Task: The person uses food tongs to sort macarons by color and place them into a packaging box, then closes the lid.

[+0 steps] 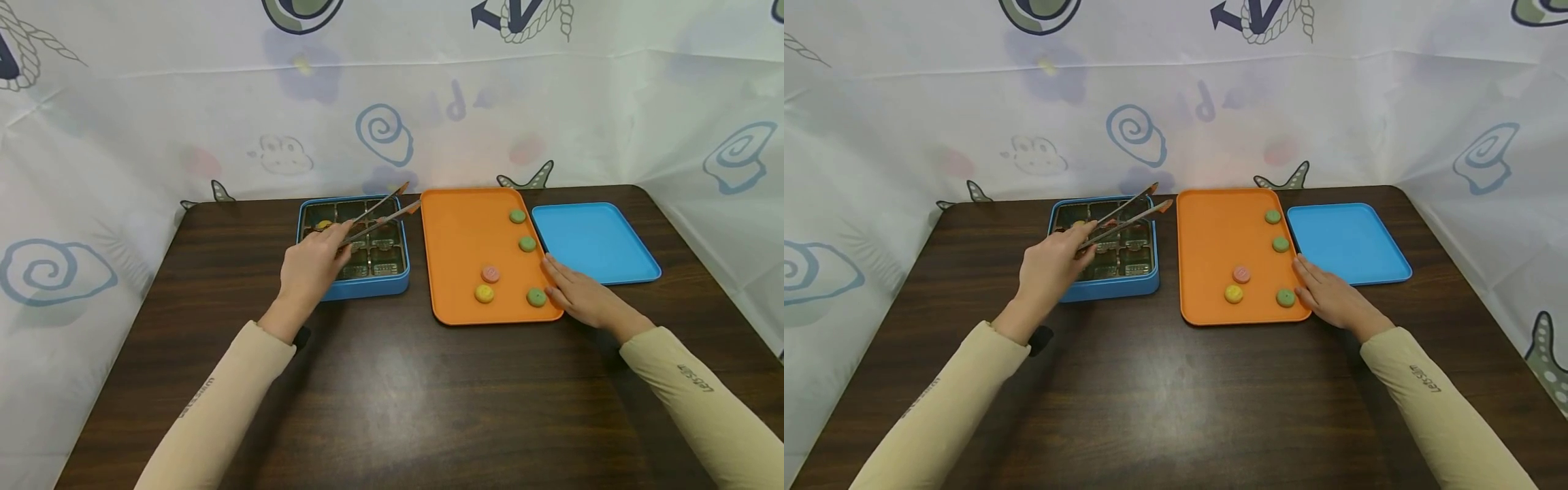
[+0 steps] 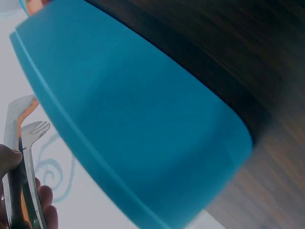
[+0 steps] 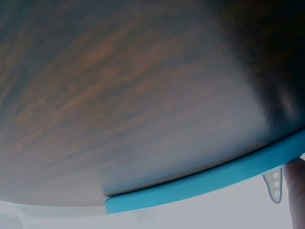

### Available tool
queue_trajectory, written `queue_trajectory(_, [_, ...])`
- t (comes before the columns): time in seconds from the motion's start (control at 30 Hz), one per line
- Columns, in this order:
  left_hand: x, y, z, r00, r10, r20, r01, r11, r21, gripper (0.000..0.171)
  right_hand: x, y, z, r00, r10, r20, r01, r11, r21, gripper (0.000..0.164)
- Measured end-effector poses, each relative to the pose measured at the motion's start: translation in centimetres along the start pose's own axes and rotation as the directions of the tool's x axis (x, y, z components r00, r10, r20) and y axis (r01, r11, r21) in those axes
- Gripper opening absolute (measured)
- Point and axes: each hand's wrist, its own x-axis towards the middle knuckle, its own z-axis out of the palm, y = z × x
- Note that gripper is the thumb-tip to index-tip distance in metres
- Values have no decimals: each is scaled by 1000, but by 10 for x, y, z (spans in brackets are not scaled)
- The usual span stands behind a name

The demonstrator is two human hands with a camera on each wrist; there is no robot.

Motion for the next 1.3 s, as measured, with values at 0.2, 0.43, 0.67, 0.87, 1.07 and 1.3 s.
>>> queue_trajectory(0.2, [-1,13,-1,996,75,-40,-76,997,-30,41,0,-1,0,1000,-3,0,3,1000,5,66])
queue_trajectory(0.43, [-5,31,-2,983,174,-55,-175,984,-20,39,1,-1,0,1000,-3,-1,3,1000,1,66])
queue_trajectory(0.67, [-10,54,3,973,230,-30,-232,968,-99,39,1,-2,-1,1000,-7,-1,7,1000,-14,65])
queue_trajectory(0.87, [-14,68,8,963,269,32,-262,954,-148,39,1,-1,-4,1000,9,4,-9,1000,-13,67])
queue_trajectory(1.07, [-17,76,15,953,295,76,-275,941,-198,39,0,2,-7,1000,25,9,-25,1000,18,70])
queue_trajectory(1.3, [-17,80,22,947,306,98,-284,940,-188,39,-5,5,-10,999,42,33,-44,998,44,68])
